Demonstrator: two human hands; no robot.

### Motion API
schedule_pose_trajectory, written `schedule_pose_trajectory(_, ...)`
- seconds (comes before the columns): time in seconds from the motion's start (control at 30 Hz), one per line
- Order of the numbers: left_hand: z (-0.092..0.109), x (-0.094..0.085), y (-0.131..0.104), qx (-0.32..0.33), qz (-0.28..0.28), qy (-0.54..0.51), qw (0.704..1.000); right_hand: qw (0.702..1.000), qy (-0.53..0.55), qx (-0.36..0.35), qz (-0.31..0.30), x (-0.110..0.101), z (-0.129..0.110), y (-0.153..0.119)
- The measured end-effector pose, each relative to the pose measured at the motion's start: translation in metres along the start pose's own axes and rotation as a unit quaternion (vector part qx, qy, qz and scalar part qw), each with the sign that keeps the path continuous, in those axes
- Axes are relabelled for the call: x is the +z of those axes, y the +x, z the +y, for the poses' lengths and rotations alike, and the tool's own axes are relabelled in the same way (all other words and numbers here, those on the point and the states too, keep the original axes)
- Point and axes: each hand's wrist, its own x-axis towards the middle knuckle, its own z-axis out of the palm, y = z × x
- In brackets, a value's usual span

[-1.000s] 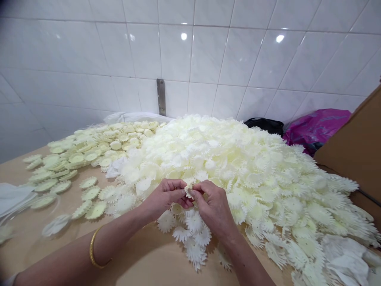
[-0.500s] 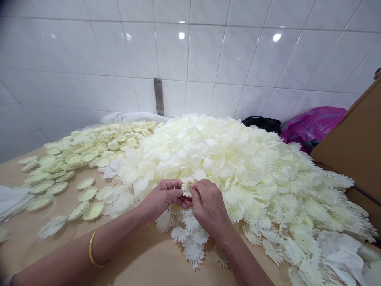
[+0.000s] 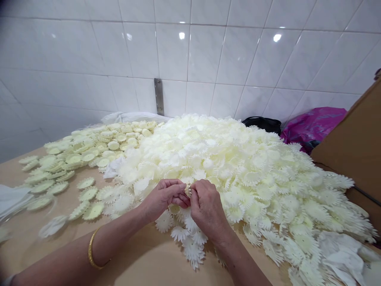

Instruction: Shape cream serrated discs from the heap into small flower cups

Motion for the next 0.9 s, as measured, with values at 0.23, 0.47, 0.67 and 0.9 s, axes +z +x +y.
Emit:
schedule_pose_trajectory(0.23,-0.0014,-0.0002,-0.0005,0.002,0.019,0.034,0.999,1.000,0.003,-0.002,-0.014,0.0027,-0.0004,-0.0009)
schedule_pose_trajectory(0.47,-0.0026,-0.0018,0.0011,-0.002,0.007,-0.002,1.000,0.997,0.055,0.054,-0.023,0.0001,-0.0006,0.0002)
schedule_pose_trajectory(0.67,0.0021,0.0008,0.0002,-0.002,-0.005,-0.017,1.000,0.991,0.099,0.088,-0.025,-0.0028,-0.0011,0.0013)
schedule_pose_trajectory(0.9,0.0006,0.0016,-0.0005,0.009,0.014,0.010,1.000,0.978,0.154,0.135,-0.049,-0.0036,-0.0028,0.0014)
